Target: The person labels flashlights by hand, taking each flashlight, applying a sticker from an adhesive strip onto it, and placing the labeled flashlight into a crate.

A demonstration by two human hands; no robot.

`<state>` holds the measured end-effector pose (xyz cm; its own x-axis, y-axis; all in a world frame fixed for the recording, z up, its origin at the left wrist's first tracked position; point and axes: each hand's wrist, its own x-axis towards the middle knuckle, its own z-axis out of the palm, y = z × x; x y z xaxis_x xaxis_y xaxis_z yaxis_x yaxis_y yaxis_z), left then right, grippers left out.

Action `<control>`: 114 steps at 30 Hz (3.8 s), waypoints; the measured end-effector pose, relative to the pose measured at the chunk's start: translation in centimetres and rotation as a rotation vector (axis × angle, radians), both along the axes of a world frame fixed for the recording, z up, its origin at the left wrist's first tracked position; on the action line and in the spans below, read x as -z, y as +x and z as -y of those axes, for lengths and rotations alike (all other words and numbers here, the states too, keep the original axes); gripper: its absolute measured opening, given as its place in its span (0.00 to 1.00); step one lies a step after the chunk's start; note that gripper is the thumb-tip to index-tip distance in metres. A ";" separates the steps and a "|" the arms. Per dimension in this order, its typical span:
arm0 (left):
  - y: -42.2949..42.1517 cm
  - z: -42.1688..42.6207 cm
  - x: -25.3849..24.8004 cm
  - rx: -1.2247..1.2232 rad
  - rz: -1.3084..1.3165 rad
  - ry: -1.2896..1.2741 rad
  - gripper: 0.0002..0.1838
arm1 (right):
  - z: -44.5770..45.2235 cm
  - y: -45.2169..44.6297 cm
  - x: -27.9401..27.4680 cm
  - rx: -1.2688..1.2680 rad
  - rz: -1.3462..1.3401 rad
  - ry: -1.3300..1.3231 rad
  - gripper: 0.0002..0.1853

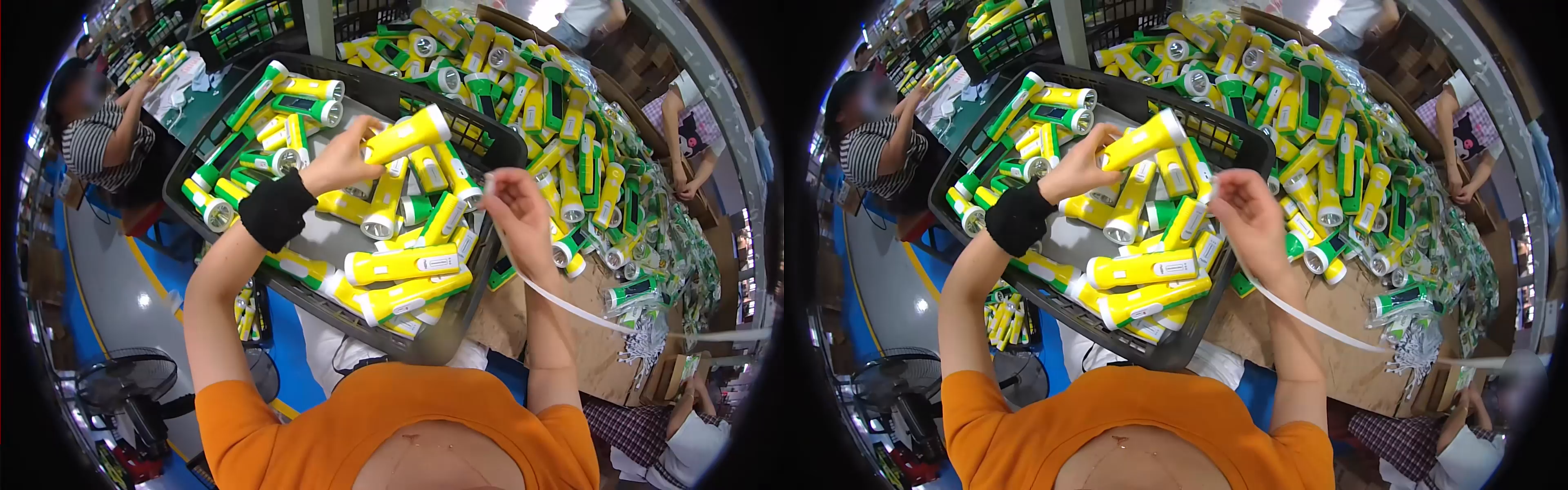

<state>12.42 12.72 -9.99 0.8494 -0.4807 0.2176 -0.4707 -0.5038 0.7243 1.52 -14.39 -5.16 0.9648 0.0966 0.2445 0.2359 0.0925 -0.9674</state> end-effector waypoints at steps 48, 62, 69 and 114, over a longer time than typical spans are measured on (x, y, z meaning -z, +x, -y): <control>-4.9 5.5 -1.8 -0.075 -0.178 -0.531 0.22 | -7.3 3.1 0.5 0.339 0.155 -0.295 0.18; -6.6 5.8 -4.0 -0.113 0.004 -0.568 0.21 | -6.2 1.6 -0.2 0.186 0.055 -0.171 0.06; -7.5 9.1 -5.5 -0.097 0.362 -0.348 0.26 | -1.7 0.7 -1.3 0.018 -0.253 0.209 0.06; 3.2 -8.5 -3.6 0.054 -0.212 -0.470 0.24 | 2.0 -2.0 -1.8 0.074 -0.012 -0.295 0.12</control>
<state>15.58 21.22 -6.35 0.8749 -0.4172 0.2461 -0.3053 -0.0804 0.9488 -0.47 -16.34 -3.33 0.9746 0.0913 0.2047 0.2198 -0.2096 -0.9528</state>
